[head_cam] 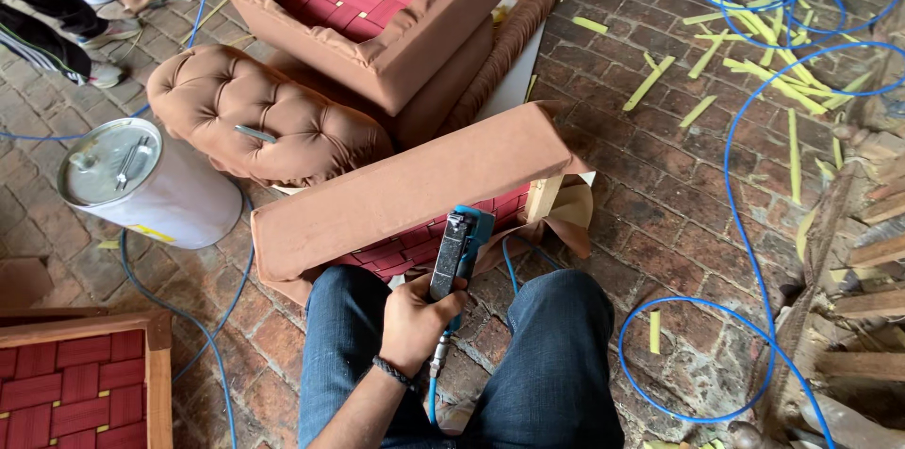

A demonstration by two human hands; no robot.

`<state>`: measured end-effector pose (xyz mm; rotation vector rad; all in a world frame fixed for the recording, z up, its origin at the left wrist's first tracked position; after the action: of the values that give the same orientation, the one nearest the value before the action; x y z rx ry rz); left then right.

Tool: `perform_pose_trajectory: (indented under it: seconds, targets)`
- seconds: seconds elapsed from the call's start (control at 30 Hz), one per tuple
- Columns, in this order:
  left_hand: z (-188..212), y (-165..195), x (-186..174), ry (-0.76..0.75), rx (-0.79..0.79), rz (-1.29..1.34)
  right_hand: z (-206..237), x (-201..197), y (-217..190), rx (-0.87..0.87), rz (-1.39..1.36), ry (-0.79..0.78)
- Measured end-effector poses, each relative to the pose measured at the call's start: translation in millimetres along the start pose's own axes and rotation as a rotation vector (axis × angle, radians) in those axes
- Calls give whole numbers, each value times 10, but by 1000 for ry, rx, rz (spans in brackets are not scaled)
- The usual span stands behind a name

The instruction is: The person uses a pneumatic staple gun to attach brown fabric to a rectangular cushion. They smooth and fold the fabric edges, then staple along the sides and corners to secure the covering.

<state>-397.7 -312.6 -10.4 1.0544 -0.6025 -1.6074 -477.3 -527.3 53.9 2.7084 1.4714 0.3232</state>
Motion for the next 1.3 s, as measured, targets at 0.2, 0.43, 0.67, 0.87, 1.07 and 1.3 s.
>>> perform_pose_trajectory:
  seconds: [0.2, 0.43, 0.67, 0.87, 1.07, 1.3]
  targets:
    - [-68, -115, -39, -114, 36, 125, 42, 113, 28, 177, -117, -2]
    - [-451, -354, -147, -293, 19, 396, 1370, 678, 437, 1550, -275, -535]
    - [-1079, -262, -322, -816, -67, 408, 1967, 1096, 454, 1853, -1181, 277]
    - [-1309, -314, -355, -575, 25, 651, 1786, 1604, 843, 2046, -768, -90]
    - [-2036, -530, -862, -266, -92, 862, 2083, 1974, 1308, 1228, -155, -595]
    - [-2157, -833, -1146, 431, -3, 196, 2154, 929, 1877, 574, 408, -1254]
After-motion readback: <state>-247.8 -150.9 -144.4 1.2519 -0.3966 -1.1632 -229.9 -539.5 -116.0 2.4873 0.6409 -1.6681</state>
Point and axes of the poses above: each hand's wrist, its own z-axis away from the middle knuckle, its own x-axis out of the palm, y = z × x, the point moved 1 cm from there along -z, towards the middle knuckle, and after that the axes turned 13 degrees about -x, right-handed, at the moved point
